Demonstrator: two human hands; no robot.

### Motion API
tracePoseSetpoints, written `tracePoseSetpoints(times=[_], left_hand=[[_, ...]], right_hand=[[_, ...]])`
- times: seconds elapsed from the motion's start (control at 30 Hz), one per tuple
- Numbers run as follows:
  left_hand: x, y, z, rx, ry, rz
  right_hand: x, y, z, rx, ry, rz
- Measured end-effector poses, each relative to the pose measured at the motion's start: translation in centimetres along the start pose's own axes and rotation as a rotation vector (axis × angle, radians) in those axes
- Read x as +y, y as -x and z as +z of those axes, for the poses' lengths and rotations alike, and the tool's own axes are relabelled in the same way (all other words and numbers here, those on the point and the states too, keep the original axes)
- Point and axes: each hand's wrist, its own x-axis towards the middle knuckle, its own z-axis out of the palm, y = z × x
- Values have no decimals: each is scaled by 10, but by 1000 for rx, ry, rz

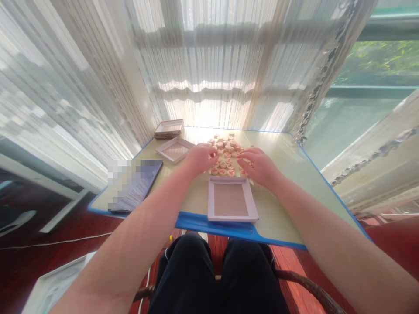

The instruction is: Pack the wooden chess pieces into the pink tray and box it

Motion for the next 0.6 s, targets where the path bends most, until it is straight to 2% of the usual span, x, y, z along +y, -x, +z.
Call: tracePoseSetpoints(times=[0.1,0.33,0.5,0.6], left_hand=[[8,0,2,9,23,56],[18,1,6,-26,91,127],[21,2,7,-32,141,188],[22,3,8,2,185,149]], right_hand=[[-13,0,-2,71,-62,-33],[-13,-3,3,5,-10,141],[-21,-2,2,12,-164,99],[-26,-2,1,30,-194,133]])
